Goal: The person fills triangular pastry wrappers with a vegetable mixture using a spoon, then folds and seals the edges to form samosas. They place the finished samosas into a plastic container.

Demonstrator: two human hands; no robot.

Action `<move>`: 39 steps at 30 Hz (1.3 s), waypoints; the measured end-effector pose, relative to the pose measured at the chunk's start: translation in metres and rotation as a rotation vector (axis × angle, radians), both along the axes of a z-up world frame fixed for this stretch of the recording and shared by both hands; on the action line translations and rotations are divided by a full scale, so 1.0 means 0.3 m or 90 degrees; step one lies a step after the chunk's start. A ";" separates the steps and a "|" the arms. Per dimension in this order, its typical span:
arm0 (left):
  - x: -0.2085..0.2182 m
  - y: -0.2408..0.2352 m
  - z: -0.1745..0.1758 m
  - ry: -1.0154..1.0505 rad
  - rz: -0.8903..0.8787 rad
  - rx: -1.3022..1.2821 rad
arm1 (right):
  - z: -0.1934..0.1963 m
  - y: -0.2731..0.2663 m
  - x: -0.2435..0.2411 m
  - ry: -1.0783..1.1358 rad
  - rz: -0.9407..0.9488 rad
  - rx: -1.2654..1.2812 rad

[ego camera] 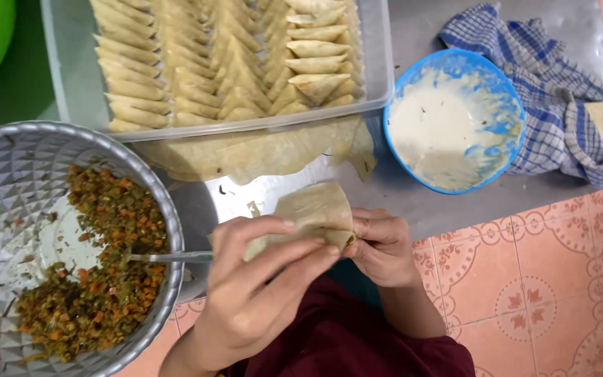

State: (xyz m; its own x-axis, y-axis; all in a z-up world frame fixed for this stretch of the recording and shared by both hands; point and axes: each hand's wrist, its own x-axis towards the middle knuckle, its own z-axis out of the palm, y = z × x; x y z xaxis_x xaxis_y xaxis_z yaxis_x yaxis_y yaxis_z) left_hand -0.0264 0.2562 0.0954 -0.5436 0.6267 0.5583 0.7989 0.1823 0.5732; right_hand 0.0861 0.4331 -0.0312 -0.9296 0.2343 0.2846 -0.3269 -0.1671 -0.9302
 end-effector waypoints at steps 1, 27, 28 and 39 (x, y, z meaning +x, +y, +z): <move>-0.005 -0.003 -0.008 -0.021 -0.074 -0.043 | -0.002 0.005 0.010 -0.023 -0.013 0.023; 0.118 0.063 -0.209 -0.612 0.051 0.188 | -0.004 -0.149 -0.025 -0.039 -0.252 -0.170; 0.121 0.057 -0.215 -0.638 0.018 0.209 | 0.004 -0.142 -0.027 -0.031 -0.235 -0.167; 0.114 0.003 -0.279 -0.022 -0.074 -0.087 | 0.112 -0.079 -0.044 -0.187 -0.113 -0.195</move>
State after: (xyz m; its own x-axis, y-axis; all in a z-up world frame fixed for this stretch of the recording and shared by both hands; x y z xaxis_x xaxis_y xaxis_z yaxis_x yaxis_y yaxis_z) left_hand 0.0079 0.2571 0.0117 -0.4803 0.7552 0.4460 0.7998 0.1684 0.5762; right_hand 0.0730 0.4094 0.0023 -0.8986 0.4289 -0.0921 -0.1047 -0.4136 -0.9044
